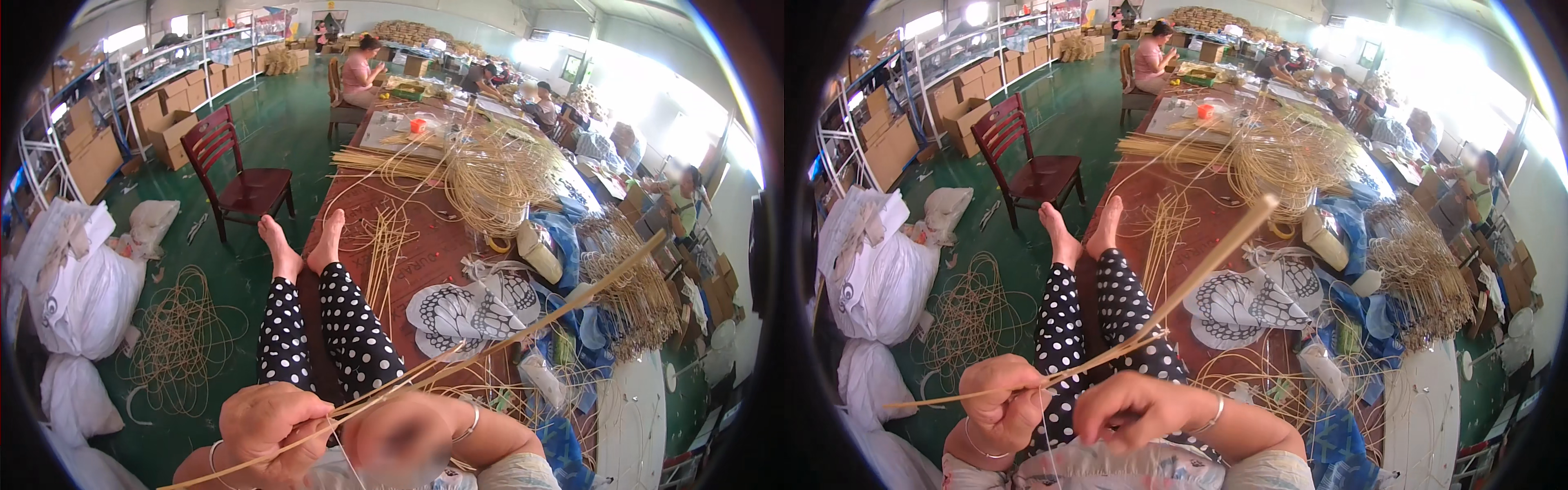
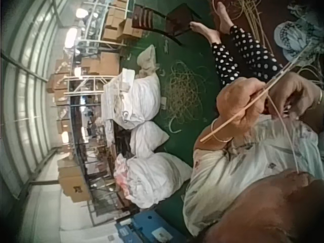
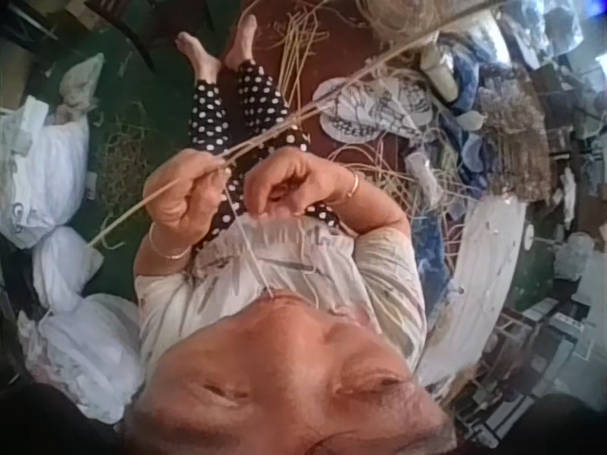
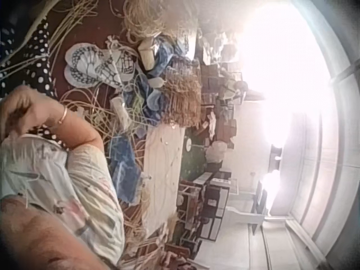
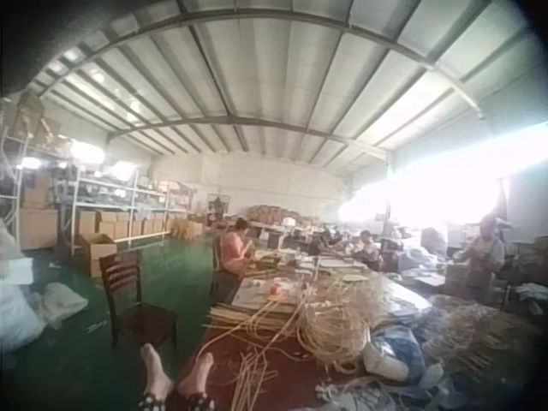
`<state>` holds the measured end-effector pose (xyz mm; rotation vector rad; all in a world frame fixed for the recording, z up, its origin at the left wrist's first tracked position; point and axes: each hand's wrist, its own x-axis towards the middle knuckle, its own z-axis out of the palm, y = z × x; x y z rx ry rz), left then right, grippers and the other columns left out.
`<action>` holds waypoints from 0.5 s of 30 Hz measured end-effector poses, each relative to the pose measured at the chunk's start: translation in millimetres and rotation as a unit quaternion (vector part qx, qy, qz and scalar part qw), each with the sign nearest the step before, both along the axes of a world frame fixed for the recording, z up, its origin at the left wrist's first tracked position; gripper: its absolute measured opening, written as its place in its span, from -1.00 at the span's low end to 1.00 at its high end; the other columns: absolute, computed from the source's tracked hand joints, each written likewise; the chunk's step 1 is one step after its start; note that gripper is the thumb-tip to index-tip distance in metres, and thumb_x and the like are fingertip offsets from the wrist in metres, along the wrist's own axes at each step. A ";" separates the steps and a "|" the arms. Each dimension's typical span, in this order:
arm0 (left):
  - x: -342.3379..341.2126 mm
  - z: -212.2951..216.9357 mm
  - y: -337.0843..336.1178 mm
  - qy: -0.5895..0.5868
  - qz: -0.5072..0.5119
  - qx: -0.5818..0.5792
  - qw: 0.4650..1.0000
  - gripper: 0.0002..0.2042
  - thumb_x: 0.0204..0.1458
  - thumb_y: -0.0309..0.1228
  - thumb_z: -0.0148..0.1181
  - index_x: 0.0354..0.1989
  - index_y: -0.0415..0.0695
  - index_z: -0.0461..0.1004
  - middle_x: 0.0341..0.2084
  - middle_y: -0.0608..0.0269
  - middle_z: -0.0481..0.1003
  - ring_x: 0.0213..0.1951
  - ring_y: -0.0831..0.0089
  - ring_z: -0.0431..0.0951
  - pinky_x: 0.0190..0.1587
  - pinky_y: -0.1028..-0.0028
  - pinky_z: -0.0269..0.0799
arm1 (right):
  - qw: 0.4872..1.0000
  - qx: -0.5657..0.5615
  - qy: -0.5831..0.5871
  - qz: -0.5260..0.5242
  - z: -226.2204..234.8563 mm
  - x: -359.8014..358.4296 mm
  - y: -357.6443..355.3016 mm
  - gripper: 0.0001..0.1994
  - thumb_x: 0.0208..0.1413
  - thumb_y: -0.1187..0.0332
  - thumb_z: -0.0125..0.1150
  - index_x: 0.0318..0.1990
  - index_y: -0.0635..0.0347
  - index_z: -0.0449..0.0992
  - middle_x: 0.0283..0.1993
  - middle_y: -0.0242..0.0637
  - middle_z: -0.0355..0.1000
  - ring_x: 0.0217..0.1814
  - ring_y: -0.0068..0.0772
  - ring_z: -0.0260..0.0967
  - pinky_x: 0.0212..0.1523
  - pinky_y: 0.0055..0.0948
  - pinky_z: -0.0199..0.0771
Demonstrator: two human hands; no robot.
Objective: The person sits at a table in a workshop and weaves thin bamboo strips together by hand. They manipulate the strips to form a pattern, occasionally picking up new pieces from a pile on the table.
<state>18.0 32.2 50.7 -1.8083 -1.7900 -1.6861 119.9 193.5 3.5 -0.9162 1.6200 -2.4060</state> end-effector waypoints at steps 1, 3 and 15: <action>-2.6 0.6 -2.1 0.000 0.002 0.003 1.000 -0.90 -0.24 -0.61 0.08 -0.47 -0.26 0.37 -0.77 0.25 0.34 -0.76 0.51 0.29 -0.70 0.59 0.16 | 0.998 -0.032 -0.040 -0.040 -1.1 4.0 6.4 -0.83 -0.14 0.45 0.21 -0.38 0.37 0.47 -0.37 -0.17 0.38 -0.30 -0.38 0.28 -0.29 -0.46 0.28; -6.5 0.1 -6.3 0.003 0.021 0.000 1.000 -0.89 -0.24 -0.61 0.08 -0.47 -0.27 0.38 -0.76 0.25 0.35 -0.75 0.52 0.30 -0.70 0.59 0.17 | 0.979 -0.105 -0.017 -0.173 1.6 9.8 12.7 -0.80 -0.10 0.39 0.20 -0.43 0.42 0.47 -0.44 -0.05 0.43 -0.37 -0.11 0.39 -0.35 -0.26 0.36; -7.3 -8.2 -40.1 -0.171 0.193 0.146 0.955 -0.94 -0.12 -0.57 -0.04 -0.57 -0.26 0.26 -0.78 0.29 0.23 -0.78 0.65 0.15 -0.77 0.67 0.05 | 0.904 0.014 0.394 0.167 62.8 36.2 10.3 -0.77 0.14 0.26 -0.06 -0.32 0.21 0.46 -0.48 -0.31 0.39 -0.50 -0.35 0.38 -0.61 -0.44 0.30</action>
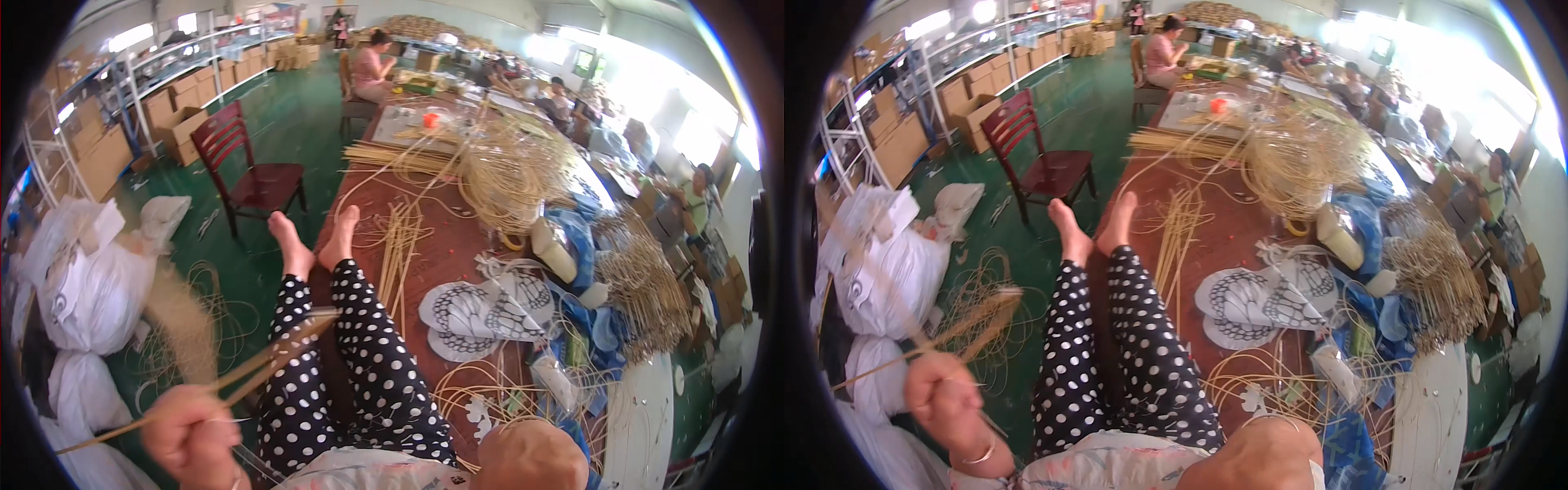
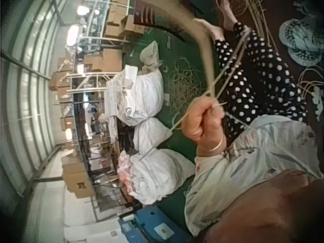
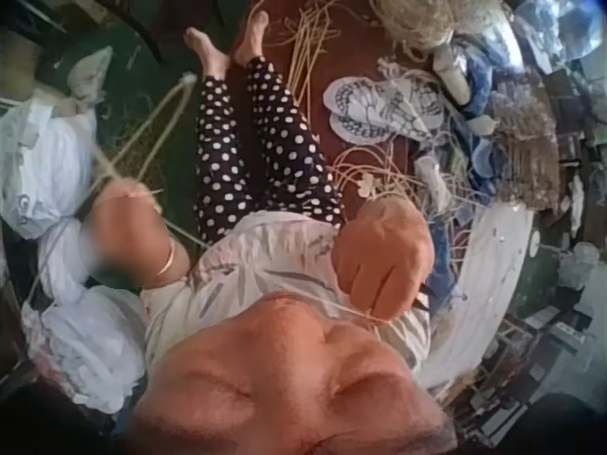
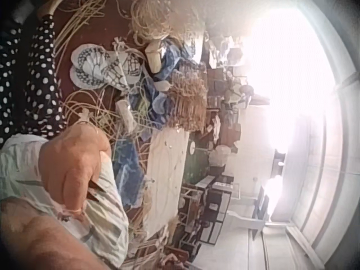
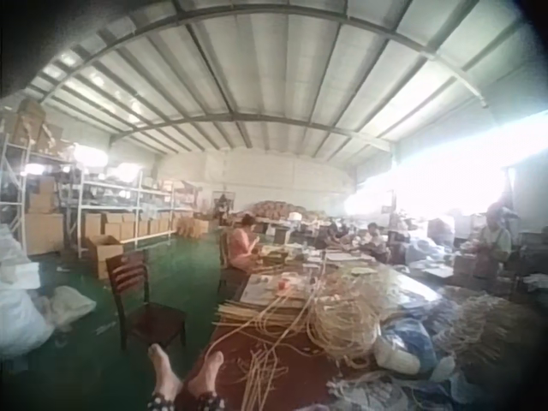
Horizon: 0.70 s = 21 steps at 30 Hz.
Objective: The person sits at a table in a workshop and weaves thin bamboo strips together by hand. They manipulate the strips to form a pattern, occasionally picking up new pieces from a pile on the table.
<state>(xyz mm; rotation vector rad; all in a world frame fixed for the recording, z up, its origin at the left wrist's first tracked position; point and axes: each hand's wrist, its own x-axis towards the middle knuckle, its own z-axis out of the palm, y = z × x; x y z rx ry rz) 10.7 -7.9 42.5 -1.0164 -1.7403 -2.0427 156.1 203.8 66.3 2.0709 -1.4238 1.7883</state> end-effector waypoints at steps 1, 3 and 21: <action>-6.1 -2.5 -15.1 0.005 0.010 0.030 0.999 -0.91 -0.09 -0.55 -0.04 -0.57 -0.25 0.24 -0.79 0.30 0.20 -0.79 0.66 0.12 -0.79 0.70 0.02 | 1.000 -0.003 -0.010 -0.005 2.1 3.5 2.3 -0.75 0.14 0.24 -0.07 -0.32 0.23 0.46 -0.47 -0.27 0.39 -0.51 -0.33 0.37 -0.61 -0.43 0.30; -18.9 -8.4 -39.6 -0.004 0.032 0.089 0.996 -0.88 -0.05 -0.52 -0.04 -0.57 -0.23 0.21 -0.80 0.31 0.17 -0.79 0.68 0.09 -0.82 0.75 -0.03 | 0.999 -0.015 -0.034 -0.017 3.3 7.7 4.1 -0.70 0.15 0.21 -0.10 -0.33 0.27 0.46 -0.45 -0.20 0.40 -0.52 -0.29 0.37 -0.62 -0.42 0.29; 10.9 1.8 41.0 0.131 -0.175 -0.150 0.964 -0.92 -0.17 -0.54 0.16 -0.49 -0.26 0.42 -0.68 0.20 0.41 -0.70 0.41 0.39 -0.64 0.53 0.27 | 0.722 -0.355 -0.592 0.042 -45.3 -15.4 -64.6 -0.73 0.07 0.25 0.03 -0.32 0.34 0.41 -0.49 -0.15 0.40 -0.57 -0.33 0.32 -0.52 -0.42 0.35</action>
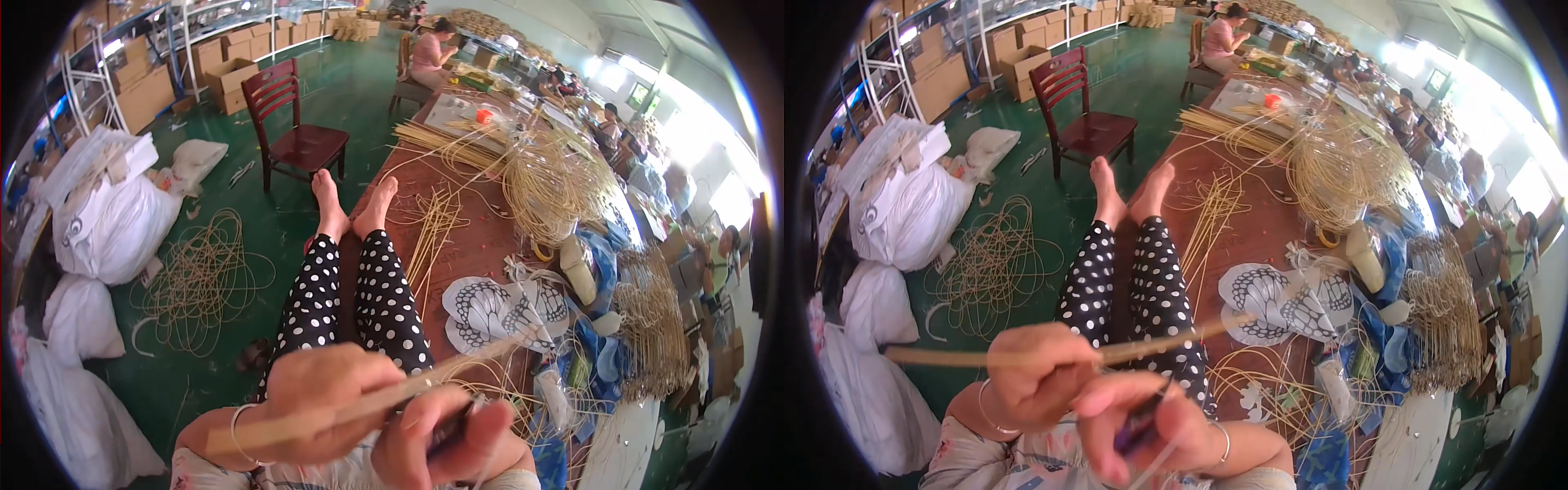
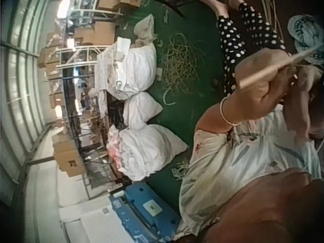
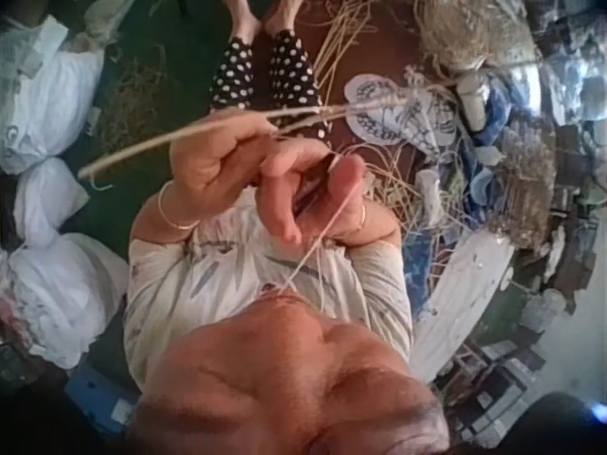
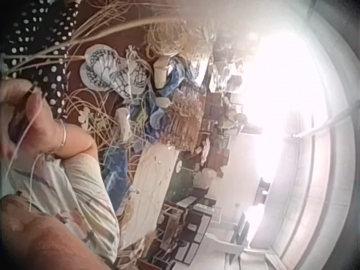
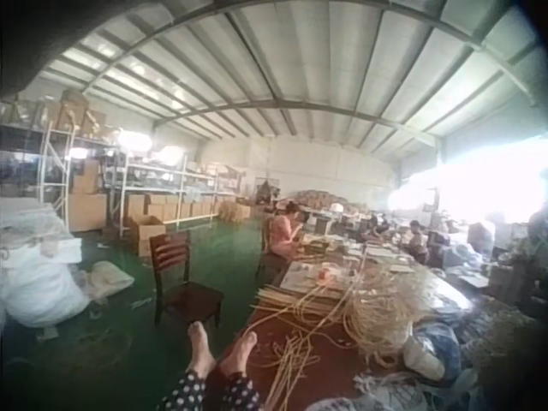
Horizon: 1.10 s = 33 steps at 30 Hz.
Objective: The person sits at a table in a workshop and weaves thin bamboo strips together by hand. They manipulate the strips to form a pattern, occasionally picking up new pieces from a pile on the table.
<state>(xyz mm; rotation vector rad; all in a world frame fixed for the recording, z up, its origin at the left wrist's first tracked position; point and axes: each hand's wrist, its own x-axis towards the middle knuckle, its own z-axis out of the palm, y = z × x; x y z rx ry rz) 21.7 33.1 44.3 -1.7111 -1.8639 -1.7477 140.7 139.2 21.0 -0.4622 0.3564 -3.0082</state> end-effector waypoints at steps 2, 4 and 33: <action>3.7 10.3 -10.0 0.002 -0.045 -0.007 0.999 -0.86 -0.21 -0.54 0.20 -0.44 -0.27 0.41 -0.66 0.18 0.41 -0.70 0.38 0.40 -0.66 0.49 0.29 | 0.990 0.125 0.066 -0.020 7.0 3.7 3.7 -0.74 0.06 0.26 0.03 -0.33 0.34 0.41 -0.50 -0.15 0.39 -0.57 -0.32 0.32 -0.53 -0.40 0.35; 6.2 19.0 -19.8 0.009 -0.063 -0.055 0.996 -0.83 -0.20 -0.55 0.19 -0.39 -0.26 0.40 -0.67 0.18 0.41 -0.69 0.38 0.40 -0.65 0.49 0.29 | 0.954 0.260 0.138 -0.057 14.3 4.7 10.6 -0.76 0.05 0.27 0.03 -0.34 0.33 0.40 -0.51 -0.15 0.39 -0.58 -0.31 0.32 -0.53 -0.39 0.35; -3.5 -23.4 -5.6 -0.075 0.085 -0.001 0.994 -0.96 -0.21 -0.63 0.09 -0.55 -0.25 0.39 -0.76 0.29 0.34 -0.73 0.57 0.29 -0.67 0.60 0.15 | 0.949 0.270 0.089 -0.137 -1.5 -17.7 -1.0 -0.65 0.09 0.07 0.00 -0.43 0.22 0.39 -0.56 -0.17 0.36 -0.55 -0.27 0.31 -0.56 -0.39 0.30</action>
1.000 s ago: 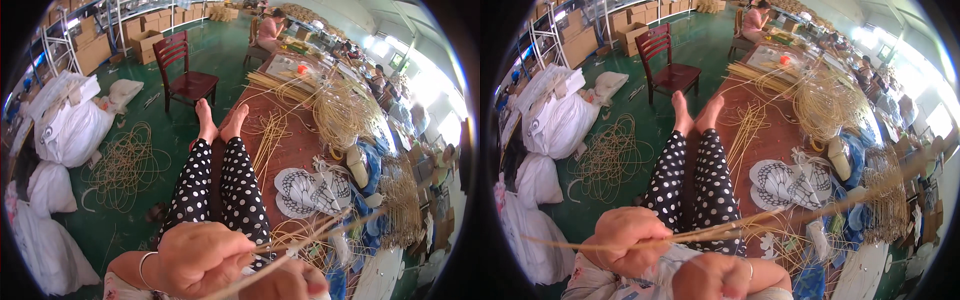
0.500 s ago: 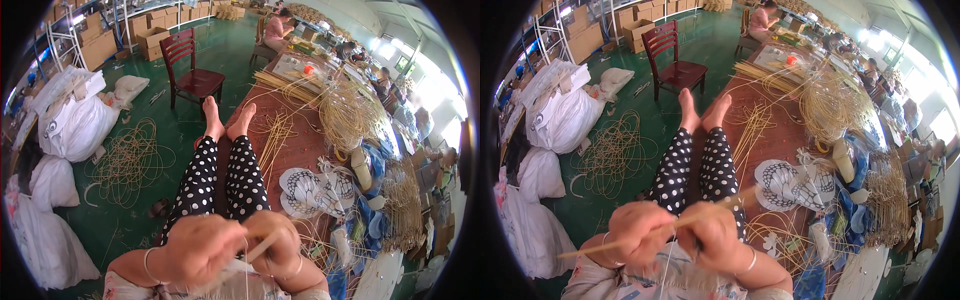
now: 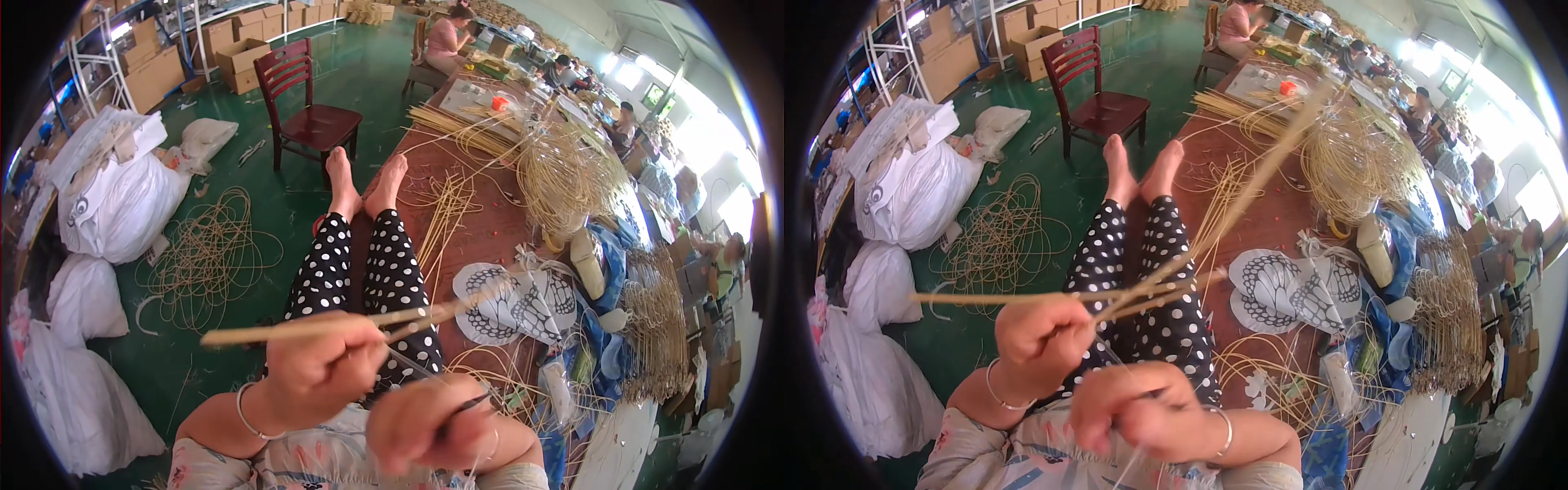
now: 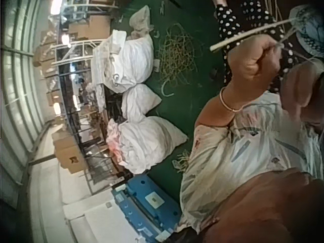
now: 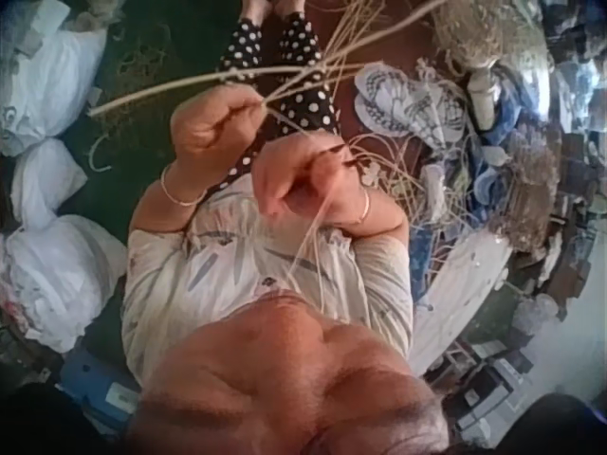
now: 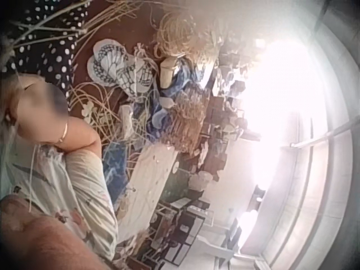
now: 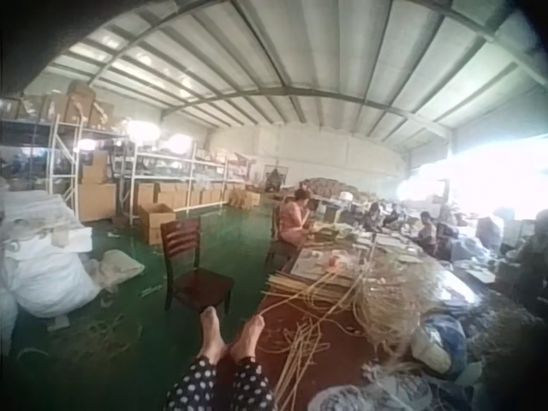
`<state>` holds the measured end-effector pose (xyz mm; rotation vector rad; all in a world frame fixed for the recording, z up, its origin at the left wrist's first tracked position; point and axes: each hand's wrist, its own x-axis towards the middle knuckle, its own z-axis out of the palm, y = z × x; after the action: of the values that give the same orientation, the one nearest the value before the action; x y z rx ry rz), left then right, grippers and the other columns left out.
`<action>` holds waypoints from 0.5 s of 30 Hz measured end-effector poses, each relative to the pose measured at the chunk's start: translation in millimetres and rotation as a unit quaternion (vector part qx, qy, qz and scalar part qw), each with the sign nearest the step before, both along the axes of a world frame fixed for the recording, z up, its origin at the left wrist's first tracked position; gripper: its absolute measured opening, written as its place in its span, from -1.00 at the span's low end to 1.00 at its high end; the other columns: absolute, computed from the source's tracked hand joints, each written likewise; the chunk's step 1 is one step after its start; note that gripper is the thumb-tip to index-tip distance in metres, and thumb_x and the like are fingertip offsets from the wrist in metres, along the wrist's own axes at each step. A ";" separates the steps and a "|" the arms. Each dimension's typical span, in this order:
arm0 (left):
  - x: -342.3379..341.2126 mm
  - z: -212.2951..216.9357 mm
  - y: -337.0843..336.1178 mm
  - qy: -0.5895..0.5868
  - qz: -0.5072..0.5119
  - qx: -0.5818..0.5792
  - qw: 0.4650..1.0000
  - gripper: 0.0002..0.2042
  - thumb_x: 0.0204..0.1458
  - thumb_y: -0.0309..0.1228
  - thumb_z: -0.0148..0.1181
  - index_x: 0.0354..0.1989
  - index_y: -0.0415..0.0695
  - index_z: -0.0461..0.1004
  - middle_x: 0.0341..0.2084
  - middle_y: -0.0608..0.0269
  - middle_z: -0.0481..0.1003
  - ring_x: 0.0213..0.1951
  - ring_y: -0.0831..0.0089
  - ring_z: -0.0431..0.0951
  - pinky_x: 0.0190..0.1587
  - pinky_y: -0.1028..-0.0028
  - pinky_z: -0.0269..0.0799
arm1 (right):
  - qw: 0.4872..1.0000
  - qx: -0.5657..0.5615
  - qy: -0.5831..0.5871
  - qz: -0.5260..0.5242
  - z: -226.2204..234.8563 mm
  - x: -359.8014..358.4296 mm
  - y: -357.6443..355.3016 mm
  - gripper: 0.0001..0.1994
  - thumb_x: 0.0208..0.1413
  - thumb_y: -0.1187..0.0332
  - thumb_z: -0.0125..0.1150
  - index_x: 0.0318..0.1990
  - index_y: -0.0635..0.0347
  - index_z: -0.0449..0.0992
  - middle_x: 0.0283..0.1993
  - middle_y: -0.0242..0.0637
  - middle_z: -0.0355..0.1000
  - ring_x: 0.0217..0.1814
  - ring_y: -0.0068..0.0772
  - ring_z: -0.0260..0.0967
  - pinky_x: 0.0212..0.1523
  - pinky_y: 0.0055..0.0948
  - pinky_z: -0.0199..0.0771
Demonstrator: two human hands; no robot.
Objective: The person sits at a table in a workshop and weaves thin bamboo strips together by hand. They manipulate the strips to form a pattern, occasionally picking up new pieces from a pile on the table.
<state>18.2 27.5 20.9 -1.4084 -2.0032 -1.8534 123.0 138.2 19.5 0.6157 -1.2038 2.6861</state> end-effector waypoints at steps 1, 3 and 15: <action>3.8 5.1 0.3 -0.002 -0.017 0.036 0.999 -0.94 -0.25 -0.63 0.11 -0.59 -0.22 0.39 -0.77 0.31 0.32 -0.74 0.56 0.29 -0.69 0.59 0.14 | 0.990 -0.100 -0.077 0.060 9.3 11.6 -1.0 -0.46 0.08 -0.13 -0.23 -0.43 0.24 0.40 -0.56 -0.18 0.36 -0.53 -0.25 0.31 -0.52 -0.38 0.31; 5.0 14.2 -15.5 0.059 -0.059 0.006 0.997 -0.91 -0.32 -0.63 0.13 -0.58 -0.20 0.40 -0.78 0.29 0.33 -0.76 0.47 0.32 -0.72 0.54 0.15 | 0.967 -0.165 -0.130 0.143 17.4 19.9 0.6 -0.53 0.04 -0.05 -0.18 -0.45 0.24 0.40 -0.56 -0.19 0.36 -0.53 -0.26 0.31 -0.52 -0.40 0.31; 16.0 29.5 -30.2 0.036 -0.181 -0.012 0.983 -0.83 -0.31 -0.61 0.16 -0.46 -0.25 0.40 -0.71 0.23 0.41 -0.71 0.41 0.40 -0.64 0.51 0.31 | 0.798 0.476 0.130 -0.346 21.1 14.7 0.1 -0.93 -0.18 0.45 0.09 -0.54 0.27 0.43 -0.52 -0.24 0.40 -0.53 -0.33 0.34 -0.51 -0.48 0.32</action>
<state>34.2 -2.7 50.4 -1.9242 -1.8374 -1.8745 137.7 138.3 40.5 0.4554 -2.1177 1.2414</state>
